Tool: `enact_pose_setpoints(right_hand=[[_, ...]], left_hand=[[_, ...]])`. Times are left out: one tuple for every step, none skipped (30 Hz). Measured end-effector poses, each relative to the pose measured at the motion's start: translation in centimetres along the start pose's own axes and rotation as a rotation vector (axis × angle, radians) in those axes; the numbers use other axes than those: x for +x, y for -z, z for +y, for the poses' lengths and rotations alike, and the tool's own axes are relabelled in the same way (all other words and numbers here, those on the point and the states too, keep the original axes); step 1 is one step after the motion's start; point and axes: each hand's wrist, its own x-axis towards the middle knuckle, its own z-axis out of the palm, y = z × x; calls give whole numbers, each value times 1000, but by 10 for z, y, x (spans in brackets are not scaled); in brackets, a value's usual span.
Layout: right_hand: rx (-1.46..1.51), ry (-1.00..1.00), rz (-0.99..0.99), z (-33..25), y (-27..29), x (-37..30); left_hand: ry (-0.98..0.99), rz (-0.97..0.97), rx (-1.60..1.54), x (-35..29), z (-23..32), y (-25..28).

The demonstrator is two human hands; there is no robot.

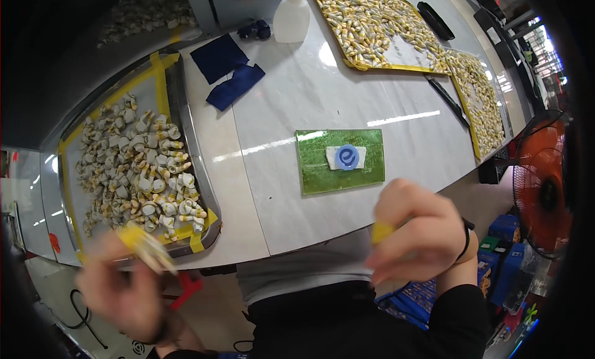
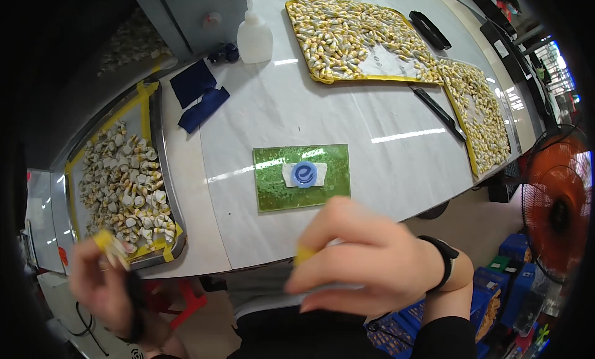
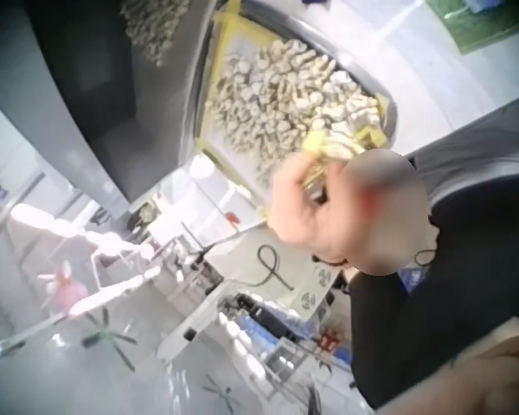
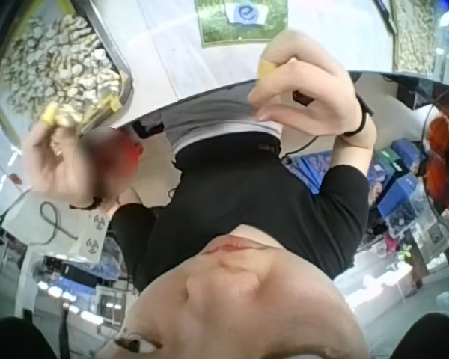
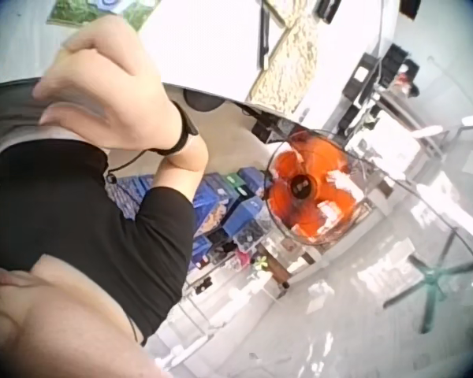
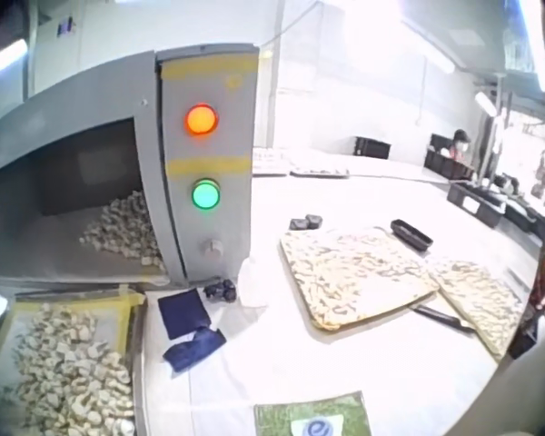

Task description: The person assembles small white and yellow plastic components by hand. They pick up individual parts from a tray, connect them together, and place the finished units onto a green mat on the table.

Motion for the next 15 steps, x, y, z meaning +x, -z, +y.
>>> enact_pose_setpoints(right_hand=[[-27, -18, 45, -1, 8, -5], [-31, -48, 116, -3, 12, -9], [-40, -82, 188, -2, 15, -14], [-55, -100, 215, -2, 17, -17], [-74, -122, 246, -2, 18, -22], [-82, -142, 271, 0, 19, -23], [-82, -126, 271, -1, 20, -20], [-92, -120, 280, -3, 22, -17], [-96, -96, 281, -7, 22, -14], [-88, -108, 278, -7, 23, -13], [-80, -121, 278, -6, 23, -13], [-73, -128, 278, -7, 24, -12], [-70, -110, 277, -10, 23, -11], [-86, -121, 288, -9, 26, -16], [-94, -124, 296, -9, 29, -22]], left_hand=[[-34, -156, 343, 21, 4, 21], [-85, -346, 490, 43, 3, 35], [-213, -403, 622, 58, -5, 37], [-344, -458, 753, 73, -14, 37], [-394, -387, 737, 90, -30, 34], [-436, -319, 729, 109, -42, 26], [-408, -225, 608, 130, -38, 12], [-193, -379, 608, 167, -26, -1], [-392, -334, 593, 198, -49, -3], [-439, -334, 583, 223, -65, -12], [-431, -286, 689, 242, -85, -23], [-371, -280, 939, 259, -103, -30], [-373, -234, 1114, 291, -165, -13], [-163, -244, 1187, 290, -170, -28], [-178, -240, 1146, 295, -179, -31]])
